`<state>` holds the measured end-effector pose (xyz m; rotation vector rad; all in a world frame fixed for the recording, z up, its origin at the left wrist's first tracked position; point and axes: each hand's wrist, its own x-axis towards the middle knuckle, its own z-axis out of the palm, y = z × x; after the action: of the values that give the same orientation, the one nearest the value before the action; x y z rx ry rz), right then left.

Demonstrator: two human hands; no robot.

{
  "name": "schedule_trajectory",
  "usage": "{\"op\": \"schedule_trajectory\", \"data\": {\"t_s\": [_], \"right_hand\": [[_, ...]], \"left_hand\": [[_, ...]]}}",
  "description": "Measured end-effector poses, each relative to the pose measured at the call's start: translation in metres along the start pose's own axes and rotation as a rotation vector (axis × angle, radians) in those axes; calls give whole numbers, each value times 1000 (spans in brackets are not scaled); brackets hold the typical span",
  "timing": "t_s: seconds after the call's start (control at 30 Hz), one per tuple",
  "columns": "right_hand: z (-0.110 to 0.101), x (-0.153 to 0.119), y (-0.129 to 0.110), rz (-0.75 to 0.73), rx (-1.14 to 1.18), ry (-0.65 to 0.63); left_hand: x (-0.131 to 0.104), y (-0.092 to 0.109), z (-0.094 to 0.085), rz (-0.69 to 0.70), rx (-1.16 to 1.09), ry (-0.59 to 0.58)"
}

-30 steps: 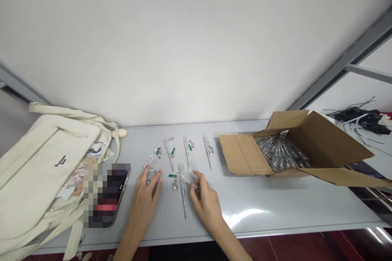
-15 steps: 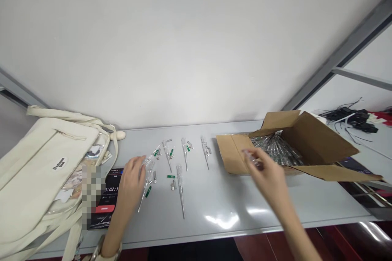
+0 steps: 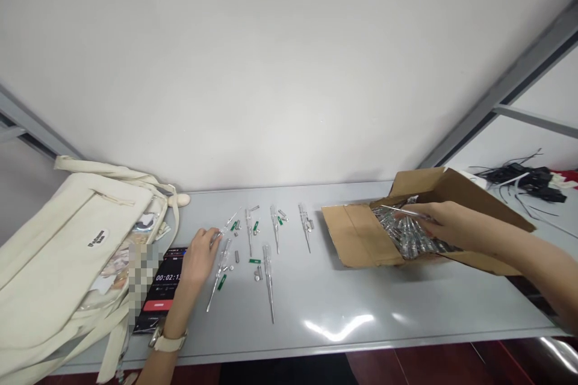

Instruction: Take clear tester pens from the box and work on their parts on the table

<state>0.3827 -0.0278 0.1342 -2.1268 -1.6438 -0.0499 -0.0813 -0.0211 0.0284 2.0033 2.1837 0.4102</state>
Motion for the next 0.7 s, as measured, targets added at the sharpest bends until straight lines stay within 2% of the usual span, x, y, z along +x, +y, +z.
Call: {"op": "schedule_trajectory", "data": {"t_s": [0.07,0.1,0.2,0.27,0.4,0.53,0.63,0.7], "right_hand": [[0,14,14,-8,-43,-104],[0,23,23,-6,-62,-222],[2,49,46,-10,-69,-733],[9,59,56,-9,-62,-862],[31,58,67,31,-21,-810],[48,51,77,65,41,-650],[55,49,83,84,87,-479],[59,50,83,95,114,-251]], "left_hand": [[2,-2,2,-8,-14,8],[3,-3,4,-7,-23,9],[7,-7,9,4,-41,13],[9,-8,11,5,-47,16],[10,-3,10,-8,-47,31],[3,7,2,-44,4,89],[-5,14,-5,-79,10,103],[-12,18,-9,-89,-4,118]]}}
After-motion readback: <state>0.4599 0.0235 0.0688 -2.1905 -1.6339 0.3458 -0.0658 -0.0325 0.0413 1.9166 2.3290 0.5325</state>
